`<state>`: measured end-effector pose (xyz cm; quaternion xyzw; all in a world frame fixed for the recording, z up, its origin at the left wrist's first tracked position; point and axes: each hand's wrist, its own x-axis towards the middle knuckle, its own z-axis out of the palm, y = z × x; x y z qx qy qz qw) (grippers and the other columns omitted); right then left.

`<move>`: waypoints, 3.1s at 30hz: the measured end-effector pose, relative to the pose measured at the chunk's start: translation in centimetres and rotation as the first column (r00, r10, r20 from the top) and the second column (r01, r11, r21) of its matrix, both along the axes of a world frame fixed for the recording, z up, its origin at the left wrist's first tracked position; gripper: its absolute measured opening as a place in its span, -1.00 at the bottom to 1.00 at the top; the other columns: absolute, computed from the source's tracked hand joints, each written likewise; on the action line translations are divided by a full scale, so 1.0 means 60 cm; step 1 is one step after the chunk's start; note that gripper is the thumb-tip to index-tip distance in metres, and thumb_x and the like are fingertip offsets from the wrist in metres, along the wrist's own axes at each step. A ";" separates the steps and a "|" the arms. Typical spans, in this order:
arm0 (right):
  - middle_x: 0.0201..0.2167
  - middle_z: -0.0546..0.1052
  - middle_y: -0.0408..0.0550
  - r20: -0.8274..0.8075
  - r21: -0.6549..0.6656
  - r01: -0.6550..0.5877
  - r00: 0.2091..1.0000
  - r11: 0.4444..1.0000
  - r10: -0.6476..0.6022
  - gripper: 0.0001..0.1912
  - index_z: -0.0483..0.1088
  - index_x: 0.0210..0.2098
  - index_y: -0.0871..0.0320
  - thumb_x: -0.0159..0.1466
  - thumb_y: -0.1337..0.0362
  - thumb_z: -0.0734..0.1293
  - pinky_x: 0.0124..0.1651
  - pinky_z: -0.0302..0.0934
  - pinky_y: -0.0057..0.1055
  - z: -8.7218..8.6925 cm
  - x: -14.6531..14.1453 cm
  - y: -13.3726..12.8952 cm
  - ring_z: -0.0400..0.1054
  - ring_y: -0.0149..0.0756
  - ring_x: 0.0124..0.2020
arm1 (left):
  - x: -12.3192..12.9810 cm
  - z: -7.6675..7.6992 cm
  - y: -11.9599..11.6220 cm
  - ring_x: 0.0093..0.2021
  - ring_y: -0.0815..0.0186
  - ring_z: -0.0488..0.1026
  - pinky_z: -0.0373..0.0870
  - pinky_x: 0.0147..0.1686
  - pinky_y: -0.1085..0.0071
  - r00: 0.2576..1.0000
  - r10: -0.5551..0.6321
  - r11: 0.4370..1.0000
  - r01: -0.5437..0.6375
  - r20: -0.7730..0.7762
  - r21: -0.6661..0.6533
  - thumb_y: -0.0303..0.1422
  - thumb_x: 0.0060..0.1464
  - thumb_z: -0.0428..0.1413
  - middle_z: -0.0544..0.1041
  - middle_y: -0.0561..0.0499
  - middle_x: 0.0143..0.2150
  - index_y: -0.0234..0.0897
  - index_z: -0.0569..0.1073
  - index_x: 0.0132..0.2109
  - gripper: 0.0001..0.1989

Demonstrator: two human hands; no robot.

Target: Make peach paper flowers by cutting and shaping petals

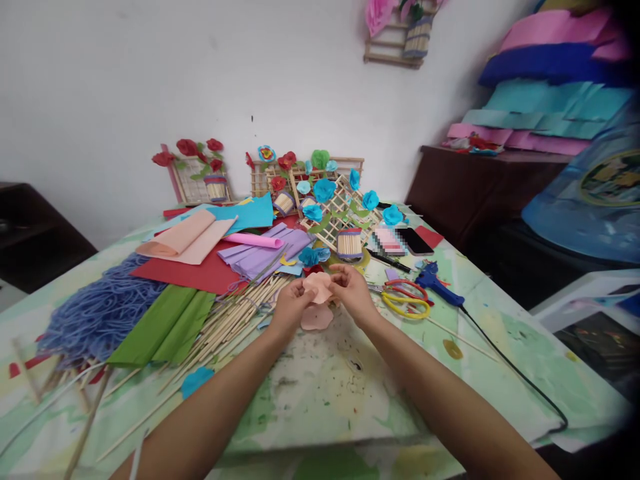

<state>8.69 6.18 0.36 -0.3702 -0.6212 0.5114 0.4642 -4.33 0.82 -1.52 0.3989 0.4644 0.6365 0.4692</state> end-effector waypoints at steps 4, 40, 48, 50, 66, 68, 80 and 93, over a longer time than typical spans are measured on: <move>-0.56 0.44 -0.13 0.027 -0.041 -0.042 0.999 0.998 0.043 -0.79 0.35 -0.42 0.21 -0.06 0.25 0.34 -0.48 0.21 -0.43 -0.001 0.016 -0.006 0.31 -0.38 -0.57 | 0.002 0.005 -0.003 -0.49 0.38 0.39 0.29 -0.46 0.49 0.997 0.026 1.000 -0.025 -0.075 0.018 -0.35 -0.21 0.23 0.48 0.06 -0.50 -0.37 0.44 -0.38 -0.79; -0.63 0.42 -0.15 -0.018 0.028 0.064 0.998 0.998 -0.064 -0.82 0.40 -0.48 0.21 -0.02 0.21 0.31 -0.54 0.14 -0.46 -0.030 0.017 0.000 0.24 -0.40 -0.62 | -0.006 0.005 0.000 -0.57 0.39 0.39 0.37 -0.50 0.46 0.991 0.119 0.992 -0.121 -0.069 -0.024 -0.22 -0.22 0.27 0.47 0.05 -0.58 -0.39 0.50 -0.47 -0.72; -0.60 0.43 -0.13 0.051 0.069 0.168 0.984 0.983 -0.172 -0.86 0.39 -0.52 0.20 -0.02 0.23 0.30 -0.50 0.14 -0.47 -0.028 0.027 0.012 0.25 -0.39 -0.56 | -0.026 0.030 0.007 -0.49 0.46 0.38 0.35 -0.38 0.52 0.944 0.197 0.957 -0.244 0.265 0.158 -0.33 -0.23 0.28 0.46 0.10 -0.53 -0.32 0.45 -0.50 -0.82; -0.60 0.44 -0.12 0.052 0.057 0.149 0.987 0.987 -0.152 -0.86 0.39 -0.52 0.20 -0.02 0.23 0.30 -0.51 0.16 -0.46 -0.029 0.026 0.012 0.27 -0.37 -0.57 | -0.025 0.038 0.005 -0.42 0.44 0.41 0.35 -0.33 0.52 0.946 0.118 0.971 -0.174 0.302 0.167 -0.34 -0.24 0.28 0.51 0.05 -0.43 -0.31 0.48 -0.47 -0.84; -0.63 0.47 -0.13 0.061 0.079 0.108 0.992 0.991 -0.113 -0.85 0.48 -0.49 0.19 0.00 0.26 0.30 -0.57 0.18 -0.44 -0.027 0.024 0.009 0.26 -0.38 -0.65 | -0.014 0.001 0.007 -0.51 0.37 0.40 0.32 -0.45 0.46 0.996 0.086 0.996 -0.086 -0.033 -0.002 -0.23 -0.21 0.26 0.49 0.04 -0.52 -0.36 0.52 -0.44 -0.75; -0.58 0.49 -0.11 0.052 0.138 0.209 0.975 0.968 -0.218 -0.86 0.46 -0.48 0.20 0.00 0.27 0.30 -0.49 0.21 -0.43 -0.021 0.031 0.014 0.30 -0.36 -0.58 | -0.014 0.001 0.008 -0.49 0.36 0.41 0.33 -0.43 0.44 0.993 0.114 0.993 -0.114 -0.035 0.006 -0.24 -0.22 0.26 0.49 0.05 -0.52 -0.36 0.50 -0.44 -0.75; -0.51 0.42 -0.12 -0.039 0.097 0.083 0.996 0.992 -0.079 -0.87 0.41 -0.49 0.16 0.00 0.23 0.34 -0.34 0.22 -0.37 -0.003 0.010 -0.038 0.28 -0.34 -0.46 | 0.003 0.013 0.000 -0.42 0.33 0.48 0.38 -0.39 0.43 0.995 0.103 0.993 -0.103 0.017 0.055 -0.48 -0.35 0.25 0.53 0.03 -0.37 -0.29 0.33 -0.15 -0.50; -0.52 0.44 -0.13 0.061 0.179 0.158 0.983 0.971 -0.171 -0.90 0.38 -0.43 0.16 0.04 0.29 0.27 -0.36 0.23 -0.40 -0.029 0.009 -0.027 0.29 -0.35 -0.48 | 0.015 0.014 -0.004 -0.36 0.36 0.47 0.37 -0.33 0.44 1.000 0.029 0.997 -0.029 0.002 0.069 -0.49 -0.38 0.28 0.52 -0.01 -0.30 -0.30 0.33 -0.08 -0.40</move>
